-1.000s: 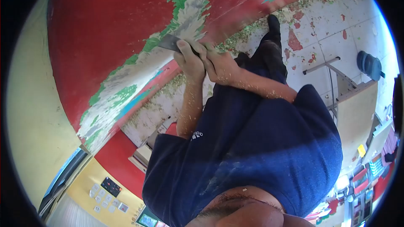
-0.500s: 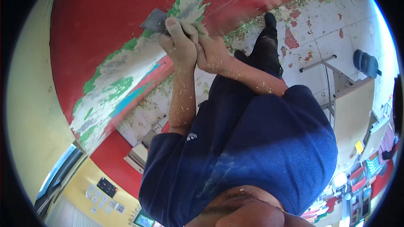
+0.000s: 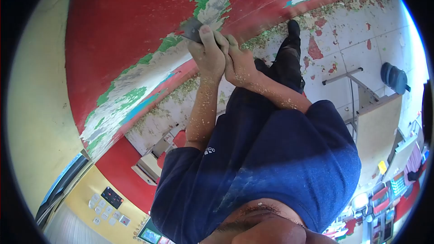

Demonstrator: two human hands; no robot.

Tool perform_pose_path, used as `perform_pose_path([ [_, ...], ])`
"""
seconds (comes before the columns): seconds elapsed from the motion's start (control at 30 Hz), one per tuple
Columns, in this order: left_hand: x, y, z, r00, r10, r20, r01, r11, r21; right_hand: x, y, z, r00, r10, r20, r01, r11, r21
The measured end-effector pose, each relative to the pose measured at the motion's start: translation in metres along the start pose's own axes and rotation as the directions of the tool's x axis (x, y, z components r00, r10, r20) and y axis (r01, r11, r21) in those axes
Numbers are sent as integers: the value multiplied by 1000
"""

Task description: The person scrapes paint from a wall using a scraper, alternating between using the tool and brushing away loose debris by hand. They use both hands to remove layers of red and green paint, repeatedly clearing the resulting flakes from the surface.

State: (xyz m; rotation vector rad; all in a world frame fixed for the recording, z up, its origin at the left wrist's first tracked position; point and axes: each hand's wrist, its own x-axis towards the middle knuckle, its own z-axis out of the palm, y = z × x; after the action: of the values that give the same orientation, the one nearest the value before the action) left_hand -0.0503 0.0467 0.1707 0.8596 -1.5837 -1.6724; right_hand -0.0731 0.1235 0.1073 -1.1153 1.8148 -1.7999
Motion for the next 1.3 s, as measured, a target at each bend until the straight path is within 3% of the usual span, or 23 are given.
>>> perform_pose_path([
  [0.07, -2, 4, 2, 1000, 0, -18, 0, 1000, 2, 12, -14, -3, 994, 96, 60, -95, 995, -31],
  [0.17, -1, -10, 0, 999, -21, -36, 22, 999, 49, -7, 4, -2, 1000, -20, 12, 20, 999, -50],
  [0.3, -10, -27, -3, 990, -117, -84, 120, 992, 30, -7, 7, -9, 977, 179, 118, -189, 979, 78],
  [0.4, -14, -36, -5, 993, -106, -47, 106, 994, -5, -19, 9, -6, 989, 112, 100, -111, 994, -8],
  [0.5, -15, -33, -12, 994, -113, 7, 113, 993, 27, -19, 6, -10, 958, 240, 158, -252, 966, 60],
  [0.6, -11, -15, 3, 994, -103, 19, 104, 994, -16, -9, -3, -14, 1000, -23, 11, 24, 999, -37],
  [0.7, -3, -9, 4, 999, 6, 43, 0, 990, -141, 0, -8, -20, 954, 189, 234, -179, 982, -62],
  [0.73, -3, -12, 1, 997, 10, 80, -16, 998, 67, 1, -7, -17, 985, 109, 131, -107, 994, -21],
  [0.8, 0, -20, 0, 998, -17, 63, 17, 1000, 2, -2, -2, -13, 995, -44, -86, 46, 999, 24],
  [0.97, -1, -12, 5, 996, 18, 83, -12, 997, -71, -5, -1, -11, 989, 141, 42, -140, 990, -29],
  [1.0, -6, -11, 3, 994, -68, 82, 74, 995, -73, -8, -2, -12, 980, 187, 64, -185, 982, -26],
  [1.13, -11, -20, 1, 977, -194, 91, 198, 979, -46, -20, -10, -12, 990, 138, -32, -138, 990, 0],
  [1.2, -13, -20, 0, 975, -200, 100, 206, 977, -59, -24, -1, -9, 977, 211, 15, -210, 975, -70],
  [1.3, -18, -27, -5, 979, -192, 71, 201, 967, -156, -25, -1, -12, 972, 211, 102, -209, 977, -32],
])
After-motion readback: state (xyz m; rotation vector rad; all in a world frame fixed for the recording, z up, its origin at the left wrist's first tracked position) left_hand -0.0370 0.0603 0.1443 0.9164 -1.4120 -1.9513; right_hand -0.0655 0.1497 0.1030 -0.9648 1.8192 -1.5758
